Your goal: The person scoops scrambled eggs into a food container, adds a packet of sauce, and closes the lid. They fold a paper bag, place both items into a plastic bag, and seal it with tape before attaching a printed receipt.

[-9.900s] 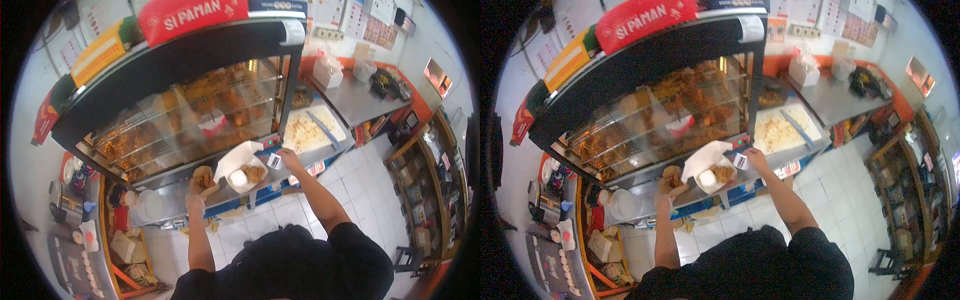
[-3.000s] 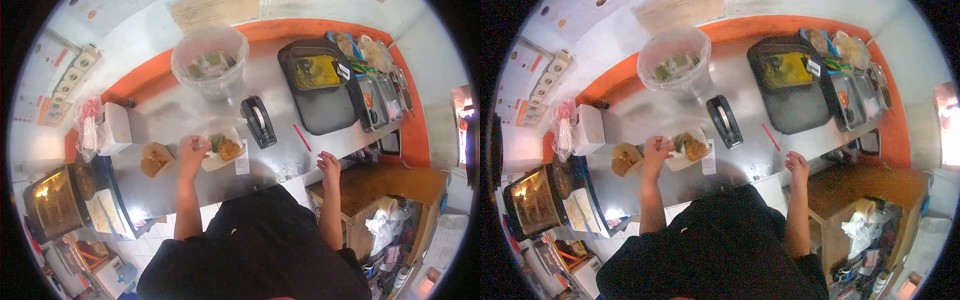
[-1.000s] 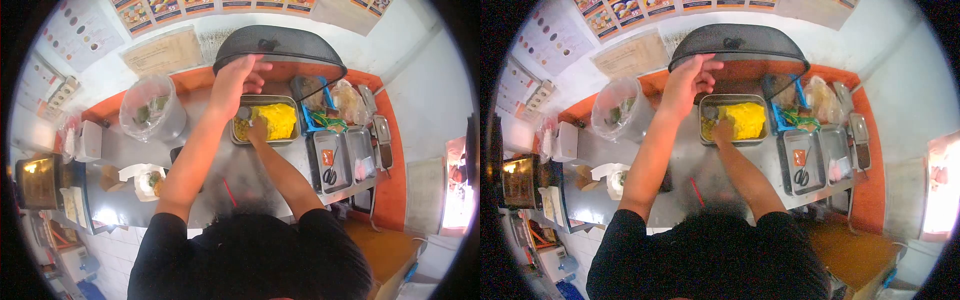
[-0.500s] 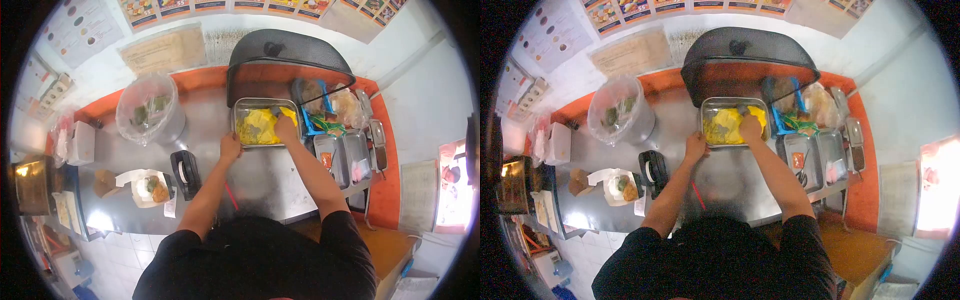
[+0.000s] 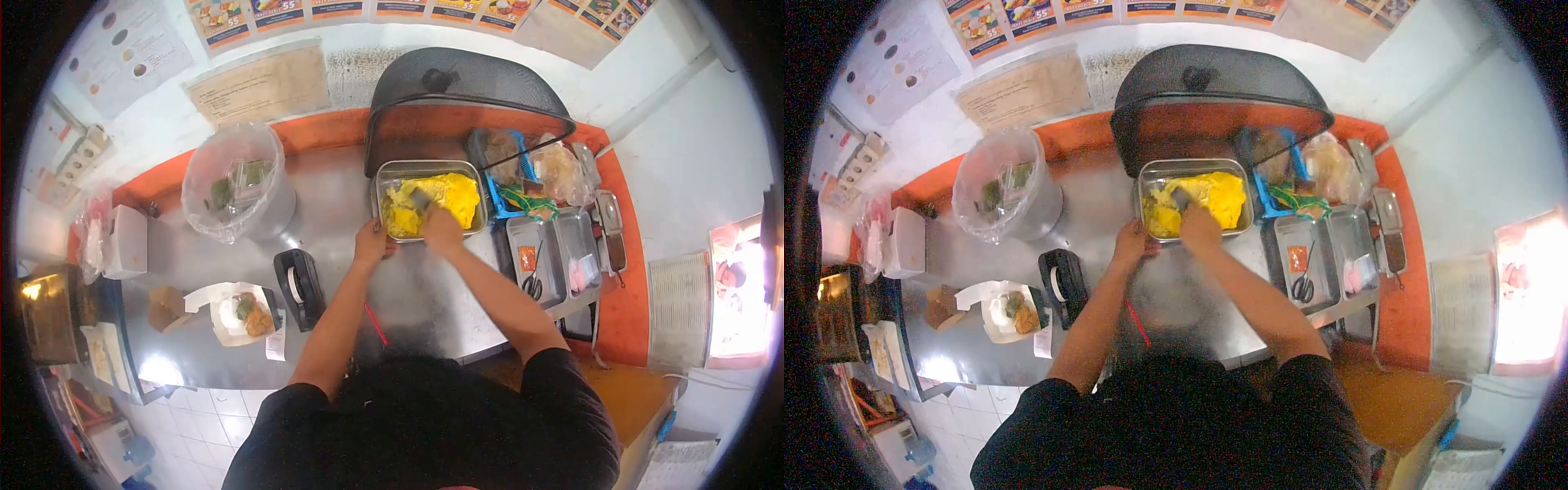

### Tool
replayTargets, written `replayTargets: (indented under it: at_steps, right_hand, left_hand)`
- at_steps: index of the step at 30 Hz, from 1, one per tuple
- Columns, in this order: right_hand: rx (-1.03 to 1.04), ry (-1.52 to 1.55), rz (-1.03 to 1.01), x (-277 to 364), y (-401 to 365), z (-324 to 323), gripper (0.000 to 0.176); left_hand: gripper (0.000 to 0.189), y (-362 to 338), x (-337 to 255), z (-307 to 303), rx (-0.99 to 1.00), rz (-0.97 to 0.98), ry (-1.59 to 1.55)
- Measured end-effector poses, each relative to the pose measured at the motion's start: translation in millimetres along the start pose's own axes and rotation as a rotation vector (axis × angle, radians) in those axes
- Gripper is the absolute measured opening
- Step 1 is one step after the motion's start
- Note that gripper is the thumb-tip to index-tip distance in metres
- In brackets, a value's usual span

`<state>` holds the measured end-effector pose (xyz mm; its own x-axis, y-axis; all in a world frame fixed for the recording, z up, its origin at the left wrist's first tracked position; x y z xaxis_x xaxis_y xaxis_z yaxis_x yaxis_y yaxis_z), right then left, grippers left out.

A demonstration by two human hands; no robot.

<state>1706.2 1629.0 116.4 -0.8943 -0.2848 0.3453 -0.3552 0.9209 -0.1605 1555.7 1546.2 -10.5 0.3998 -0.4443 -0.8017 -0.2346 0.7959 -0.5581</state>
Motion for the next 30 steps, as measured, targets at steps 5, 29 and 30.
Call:
replayTargets:
  at_steps: [5, 29, 30]
  right_hand:
    - [-0.098, -0.108, 0.020, -57, 21, -52, 0.028]
    - [-0.168, -0.088, -0.039, -87, 80, -18, 0.026]
    - [-0.125, -0.074, -0.054, -83, 79, -12, 0.026]
  left_hand:
    - [0.043, -15, -14, 11, 0.054, 0.016, -0.003]
    - [0.041, -17, -6, 17, 0.065, -0.073, -0.037]
    - [0.040, -17, -5, 18, 0.067, -0.066, -0.045]
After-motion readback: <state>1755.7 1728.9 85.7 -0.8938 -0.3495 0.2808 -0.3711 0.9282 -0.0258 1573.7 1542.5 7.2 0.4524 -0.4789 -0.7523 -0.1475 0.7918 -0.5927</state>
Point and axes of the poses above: each hand's wrist, its own y-axis towards the middle knuckle, its own z-axis out of the palm, x = y × z, the point moved 8 cm from there along y, towards the middle knuckle, and after that the axes turned 6 degrees about -z, right-handed, at the moved point
